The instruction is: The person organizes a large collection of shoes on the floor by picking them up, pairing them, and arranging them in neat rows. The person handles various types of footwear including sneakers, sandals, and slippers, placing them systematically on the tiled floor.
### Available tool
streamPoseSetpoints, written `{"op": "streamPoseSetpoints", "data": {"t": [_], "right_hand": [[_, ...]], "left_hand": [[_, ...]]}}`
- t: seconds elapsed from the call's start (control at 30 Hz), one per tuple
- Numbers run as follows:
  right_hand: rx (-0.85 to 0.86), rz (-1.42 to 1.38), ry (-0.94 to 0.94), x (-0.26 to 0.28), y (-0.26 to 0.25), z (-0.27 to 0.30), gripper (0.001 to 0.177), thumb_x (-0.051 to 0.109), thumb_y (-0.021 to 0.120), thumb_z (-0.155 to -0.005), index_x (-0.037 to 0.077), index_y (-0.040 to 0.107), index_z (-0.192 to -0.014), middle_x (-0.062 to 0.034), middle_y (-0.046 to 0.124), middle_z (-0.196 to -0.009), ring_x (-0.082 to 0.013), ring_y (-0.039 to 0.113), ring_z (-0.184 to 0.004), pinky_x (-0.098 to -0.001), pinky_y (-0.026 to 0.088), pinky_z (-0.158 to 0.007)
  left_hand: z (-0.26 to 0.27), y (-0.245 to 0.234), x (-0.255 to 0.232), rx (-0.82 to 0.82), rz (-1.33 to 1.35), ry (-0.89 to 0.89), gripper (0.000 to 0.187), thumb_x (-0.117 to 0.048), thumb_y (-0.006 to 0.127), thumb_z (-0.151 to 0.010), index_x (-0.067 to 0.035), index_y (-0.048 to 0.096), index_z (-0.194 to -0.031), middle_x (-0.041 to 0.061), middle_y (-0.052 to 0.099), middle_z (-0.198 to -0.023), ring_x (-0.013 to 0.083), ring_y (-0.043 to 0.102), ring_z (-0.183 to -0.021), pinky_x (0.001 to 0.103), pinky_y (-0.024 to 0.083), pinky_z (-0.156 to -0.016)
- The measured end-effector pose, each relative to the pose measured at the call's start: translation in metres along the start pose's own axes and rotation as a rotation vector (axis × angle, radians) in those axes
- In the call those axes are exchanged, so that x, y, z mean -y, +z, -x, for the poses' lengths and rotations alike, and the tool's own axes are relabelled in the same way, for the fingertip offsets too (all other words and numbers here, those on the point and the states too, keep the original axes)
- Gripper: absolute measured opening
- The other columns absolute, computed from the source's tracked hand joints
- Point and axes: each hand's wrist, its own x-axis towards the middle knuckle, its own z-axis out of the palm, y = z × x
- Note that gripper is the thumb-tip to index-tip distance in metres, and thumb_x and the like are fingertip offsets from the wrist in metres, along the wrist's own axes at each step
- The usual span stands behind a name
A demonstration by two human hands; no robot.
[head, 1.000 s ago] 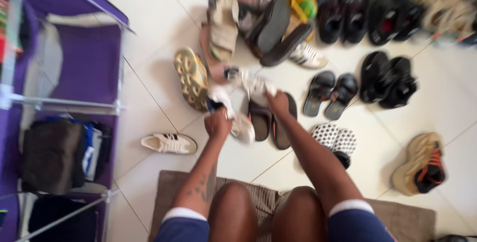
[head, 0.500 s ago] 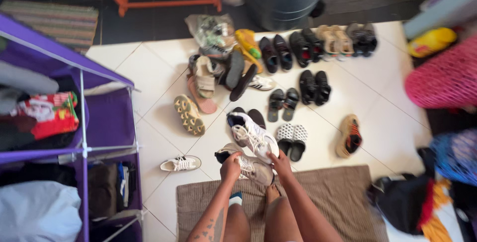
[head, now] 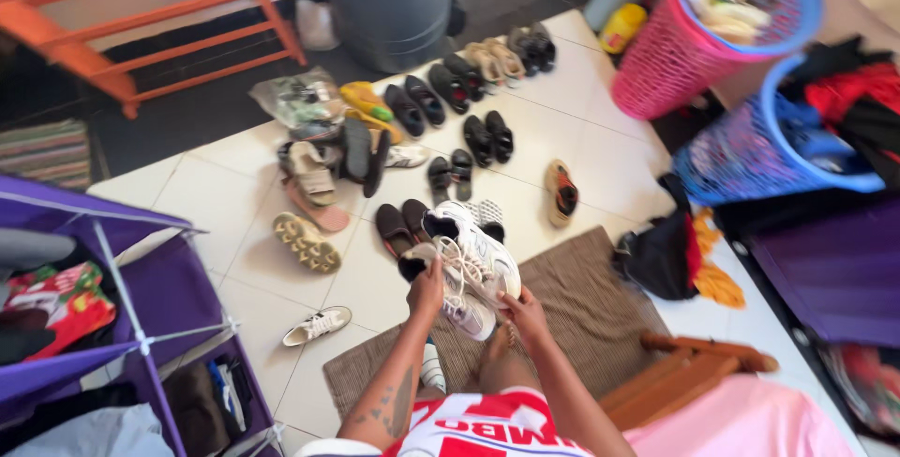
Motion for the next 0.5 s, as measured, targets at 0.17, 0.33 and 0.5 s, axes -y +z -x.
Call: {"op": "streamPoseSetpoints", "data": {"t": [0.17,0.33,0.5], "right_hand": [[0.003,-0.175,-0.012,0.002,-0.047,0.029,0.036,0.02,0.075,-0.088,0.005,0.068,-0.12,-0.005,0.073,-0.108,-0.0147,0.069,-0.092,-0.0316,0.056,-0.08],[-0.036,-0.076,0.018,0.02,-0.103,0.042,0.037,0.024,0.073,-0.09,0.01,0.067,-0.124,-0.0024,0.072,-0.108,-0.0124,0.067,-0.093,-0.0286,0.055,-0.081],[-0.119,0.01,-0.027,0.038,-0.155,0.036,0.046,0.027,0.072,-0.095,0.008,0.056,-0.135,-0.0111,0.065,-0.114,-0.0188,0.059,-0.087,-0.0333,0.049,-0.072]], "left_hand": [[0.03,0.01,-0.066,0.097,-0.128,0.116,0.068,-0.068,0.041,-0.09,-0.015,0.076,-0.114,0.019,0.073,-0.117,0.0423,0.066,-0.114,0.052,0.049,-0.098],[0.06,0.045,-0.113,0.121,-0.242,0.109,0.058,-0.059,0.05,-0.089,-0.013,0.076,-0.112,0.017,0.072,-0.119,0.0417,0.065,-0.115,0.053,0.048,-0.099],[0.084,0.081,-0.151,0.128,-0.275,0.187,0.059,-0.058,0.048,-0.091,-0.011,0.078,-0.109,0.017,0.076,-0.114,0.0407,0.069,-0.111,0.053,0.049,-0.098]]}}
